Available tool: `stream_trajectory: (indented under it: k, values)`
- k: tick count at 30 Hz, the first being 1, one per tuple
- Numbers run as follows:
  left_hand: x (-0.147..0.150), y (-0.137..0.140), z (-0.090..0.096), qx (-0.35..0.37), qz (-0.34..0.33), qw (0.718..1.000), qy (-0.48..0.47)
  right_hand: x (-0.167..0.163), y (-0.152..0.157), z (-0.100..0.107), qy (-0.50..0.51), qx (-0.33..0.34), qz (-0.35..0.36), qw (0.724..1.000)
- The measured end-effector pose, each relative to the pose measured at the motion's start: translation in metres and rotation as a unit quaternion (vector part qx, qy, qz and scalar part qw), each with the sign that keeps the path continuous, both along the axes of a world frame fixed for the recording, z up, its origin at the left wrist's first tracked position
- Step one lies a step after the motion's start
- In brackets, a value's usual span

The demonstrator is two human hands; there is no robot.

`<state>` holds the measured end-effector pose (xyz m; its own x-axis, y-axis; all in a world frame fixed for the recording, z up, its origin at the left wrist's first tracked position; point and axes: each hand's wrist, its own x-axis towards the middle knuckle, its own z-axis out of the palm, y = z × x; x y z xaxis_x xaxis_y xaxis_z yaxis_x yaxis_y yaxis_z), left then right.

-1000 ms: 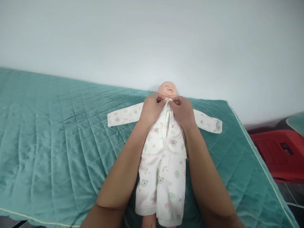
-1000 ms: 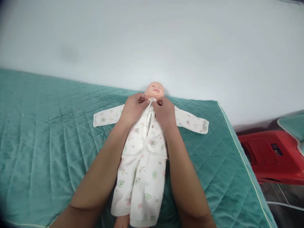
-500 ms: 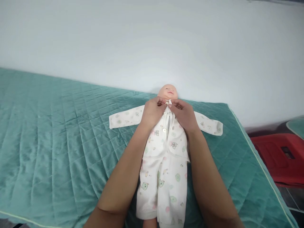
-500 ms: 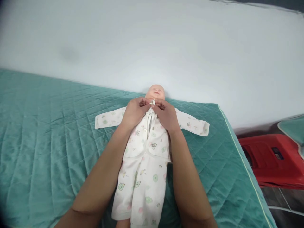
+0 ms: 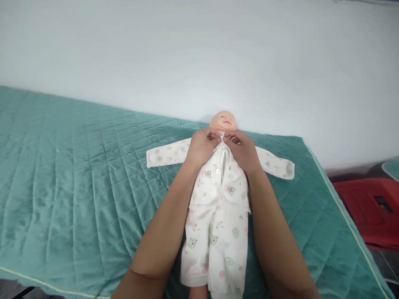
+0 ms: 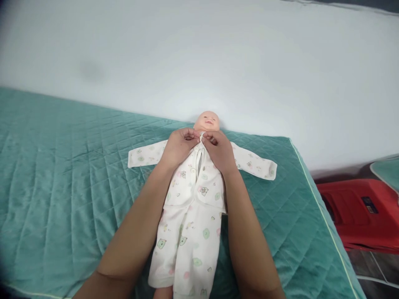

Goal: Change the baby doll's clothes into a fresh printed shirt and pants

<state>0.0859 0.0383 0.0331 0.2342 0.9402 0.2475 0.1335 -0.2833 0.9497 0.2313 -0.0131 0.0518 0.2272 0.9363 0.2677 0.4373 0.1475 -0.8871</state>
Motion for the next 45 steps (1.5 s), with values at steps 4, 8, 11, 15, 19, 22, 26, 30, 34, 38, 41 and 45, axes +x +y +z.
stream_trajectory:
  k: [4, 8, 11, 15, 19, 22, 26, 30, 34, 38, 41, 45]
  values:
    - [-0.001, 0.001, -0.002, 0.009, 0.002, 1.000, -0.009, 0.001, 0.001, -0.001, -0.018, 0.010, 0.013, 1.000]
    - [-0.001, -0.001, 0.001, 0.017, 0.004, 1.000, -0.011, 0.004, 0.003, -0.003, -0.022, 0.011, 0.027, 0.999]
    - [-0.001, -0.002, 0.002, 0.001, -0.001, 1.000, -0.028, 0.005, 0.003, -0.004, -0.026, 0.005, 0.034, 0.999]
    - [-0.002, -0.004, 0.007, -0.028, -0.024, 0.999, -0.030, 0.006, 0.002, -0.003, -0.029, -0.006, 0.041, 0.999]
    - [-0.002, -0.009, 0.013, -0.049, -0.024, 0.998, -0.020, 0.007, 0.002, -0.003, -0.040, -0.007, 0.044, 0.998]
    - [0.002, -0.012, 0.016, -0.038, -0.005, 0.999, 0.011, 0.007, 0.002, -0.004, -0.049, -0.001, 0.060, 0.997]
    - [0.005, -0.015, 0.016, -0.016, 0.028, 0.999, 0.043, 0.008, 0.002, -0.003, -0.040, -0.010, 0.072, 0.997]
    - [0.006, -0.014, 0.016, -0.038, 0.012, 0.999, 0.004, 0.009, 0.002, -0.005, -0.035, -0.006, 0.076, 0.996]
    - [0.003, -0.012, 0.014, -0.053, -0.023, 0.998, -0.026, 0.011, 0.002, -0.007, 0.000, -0.014, 0.074, 0.997]
    - [-0.003, -0.011, 0.012, -0.036, -0.036, 0.999, 0.011, 0.012, 0.001, -0.004, 0.021, -0.025, 0.069, 0.997]
    - [-0.006, -0.012, 0.015, -0.024, -0.040, 0.997, 0.064, 0.012, 0.000, -0.002, 0.028, -0.032, 0.070, 0.997]
    - [-0.006, -0.015, 0.021, 0.014, -0.025, 0.992, 0.122, 0.011, 0.000, -0.005, 0.028, -0.007, 0.053, 0.998]
